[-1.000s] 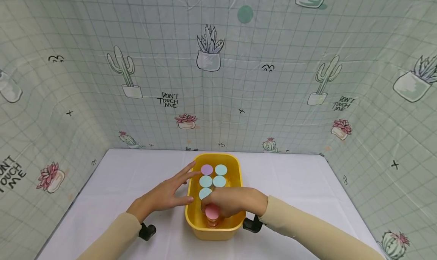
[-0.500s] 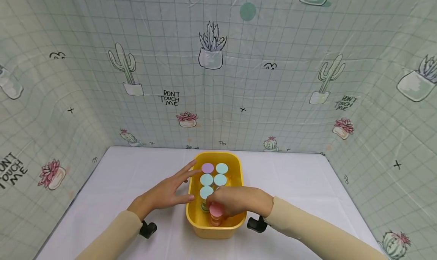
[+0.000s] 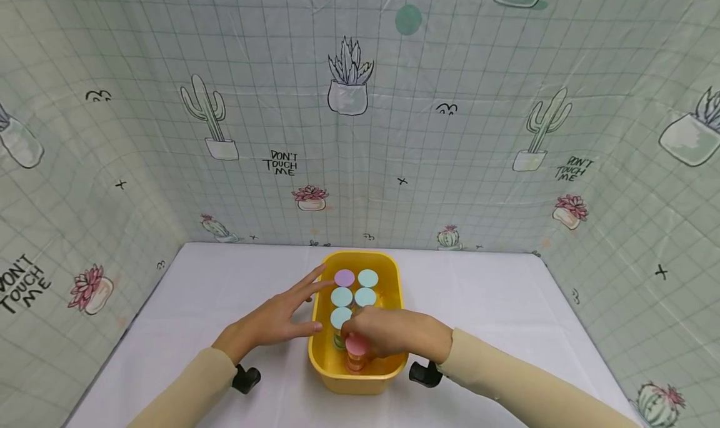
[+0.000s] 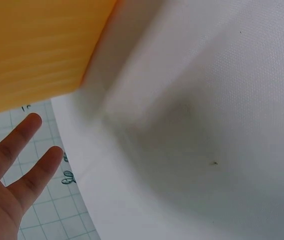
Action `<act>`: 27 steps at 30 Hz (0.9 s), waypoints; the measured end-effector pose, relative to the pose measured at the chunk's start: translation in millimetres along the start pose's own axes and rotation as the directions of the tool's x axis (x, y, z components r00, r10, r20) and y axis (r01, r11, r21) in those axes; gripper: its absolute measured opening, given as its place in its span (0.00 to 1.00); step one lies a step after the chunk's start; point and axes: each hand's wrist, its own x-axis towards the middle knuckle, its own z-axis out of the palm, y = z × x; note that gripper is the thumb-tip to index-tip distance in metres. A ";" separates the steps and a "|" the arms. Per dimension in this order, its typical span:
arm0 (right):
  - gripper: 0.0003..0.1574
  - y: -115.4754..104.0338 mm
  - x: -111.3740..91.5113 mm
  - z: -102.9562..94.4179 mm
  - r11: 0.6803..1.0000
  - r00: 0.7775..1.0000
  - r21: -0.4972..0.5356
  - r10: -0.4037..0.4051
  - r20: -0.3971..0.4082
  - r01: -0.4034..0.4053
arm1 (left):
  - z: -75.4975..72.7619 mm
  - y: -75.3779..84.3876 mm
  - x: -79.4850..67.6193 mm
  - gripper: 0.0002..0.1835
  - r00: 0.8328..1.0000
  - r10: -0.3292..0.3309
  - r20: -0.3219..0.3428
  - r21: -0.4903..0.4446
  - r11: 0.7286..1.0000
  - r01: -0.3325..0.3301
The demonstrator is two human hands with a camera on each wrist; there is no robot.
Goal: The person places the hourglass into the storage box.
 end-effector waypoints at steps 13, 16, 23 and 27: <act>0.22 -1.3 -7.0 2.2 0.999 0.996 -0.034 0.022 -0.086 -0.025 | 2.7 5.4 4.9 0.39 1.000 0.002 0.010 -0.018 1.000 -0.002; 0.20 -1.6 -8.2 3.0 0.999 0.994 -0.042 0.018 -0.108 -0.022 | 2.8 5.3 4.6 0.40 1.000 0.007 0.013 -0.016 1.000 -0.007; 0.20 4.3 -20.4 -7.7 0.998 0.981 0.052 0.037 -0.188 -0.028 | 1.0 4.7 3.2 0.42 1.000 0.013 -0.017 0.018 1.000 -0.013; 0.24 19.6 -40.2 -16.4 0.992 0.945 0.111 0.091 -0.314 -0.059 | 0.0 4.8 -1.3 0.47 0.998 -0.040 -0.039 0.031 0.999 0.041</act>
